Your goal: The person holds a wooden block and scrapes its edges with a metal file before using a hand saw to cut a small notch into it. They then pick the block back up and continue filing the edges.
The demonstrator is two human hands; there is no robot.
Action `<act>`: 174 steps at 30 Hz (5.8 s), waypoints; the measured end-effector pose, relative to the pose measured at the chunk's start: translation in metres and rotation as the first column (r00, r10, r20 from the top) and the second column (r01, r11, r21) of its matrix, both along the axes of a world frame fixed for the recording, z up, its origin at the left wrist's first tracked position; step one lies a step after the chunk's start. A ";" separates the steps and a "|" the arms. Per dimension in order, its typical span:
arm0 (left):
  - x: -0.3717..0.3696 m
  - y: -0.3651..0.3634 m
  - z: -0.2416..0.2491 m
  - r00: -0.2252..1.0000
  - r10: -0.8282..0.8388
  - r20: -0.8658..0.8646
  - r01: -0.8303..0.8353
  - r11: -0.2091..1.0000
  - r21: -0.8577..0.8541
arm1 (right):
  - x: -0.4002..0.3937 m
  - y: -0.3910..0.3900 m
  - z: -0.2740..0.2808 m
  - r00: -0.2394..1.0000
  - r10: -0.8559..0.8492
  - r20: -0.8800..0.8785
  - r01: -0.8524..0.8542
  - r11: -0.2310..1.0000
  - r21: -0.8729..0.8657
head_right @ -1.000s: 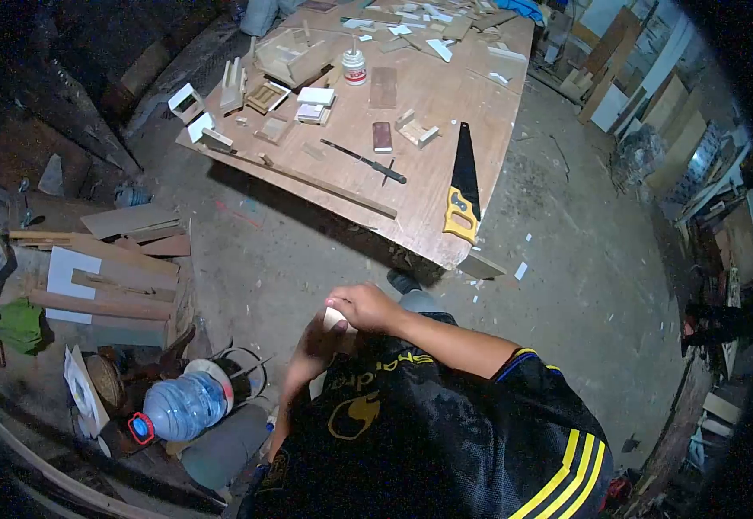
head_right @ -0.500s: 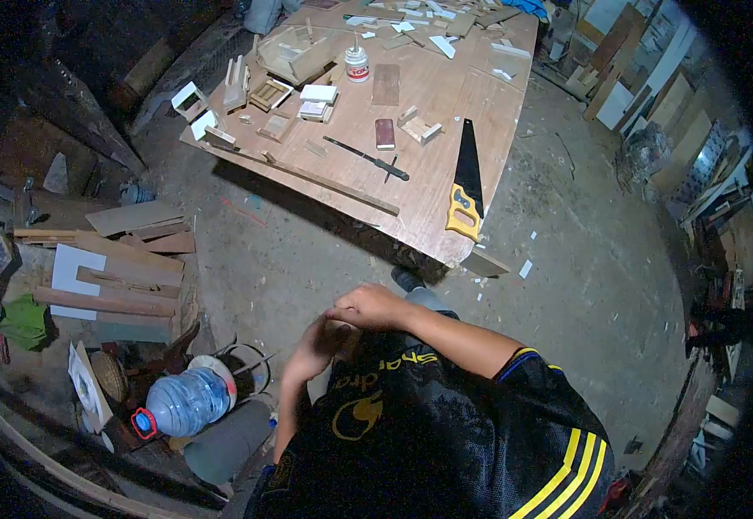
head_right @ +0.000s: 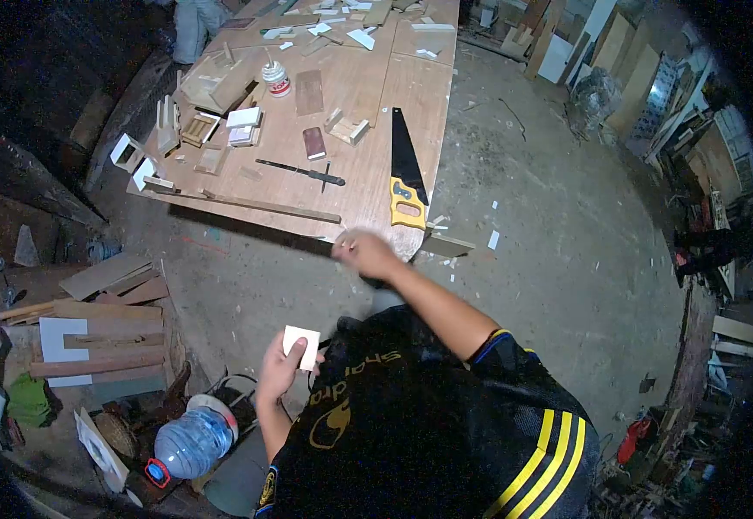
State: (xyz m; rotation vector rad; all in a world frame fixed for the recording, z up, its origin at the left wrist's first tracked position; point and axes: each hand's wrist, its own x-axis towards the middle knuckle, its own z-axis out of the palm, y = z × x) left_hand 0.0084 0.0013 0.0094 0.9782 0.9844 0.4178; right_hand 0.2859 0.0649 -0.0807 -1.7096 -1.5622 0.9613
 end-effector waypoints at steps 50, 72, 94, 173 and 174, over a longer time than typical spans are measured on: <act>0.148 0.137 -0.023 0.995 0.012 -0.098 -0.015 0.999 -0.033 | 0.134 0.050 -0.097 0.733 -0.210 0.648 0.116 0.976 0.186; 0.158 0.165 -0.033 0.970 0.185 -0.159 -0.205 0.971 -0.119 | 0.155 0.114 -0.090 0.739 0.351 0.575 -0.127 0.911 -0.393; 0.141 0.175 -0.058 0.924 0.296 -0.242 -0.342 0.923 -0.176 | 0.306 0.381 -0.131 0.123 0.204 0.971 -0.753 0.657 -0.043; 0.147 0.182 -0.073 0.827 0.537 -0.168 -0.562 0.805 -0.189 | 0.223 0.479 -0.081 0.323 0.199 0.925 -0.634 0.771 0.055; 0.147 0.183 -0.071 0.837 0.526 -0.153 -0.546 0.821 -0.164 | 0.219 0.479 -0.084 0.302 0.205 0.931 -0.625 0.780 0.032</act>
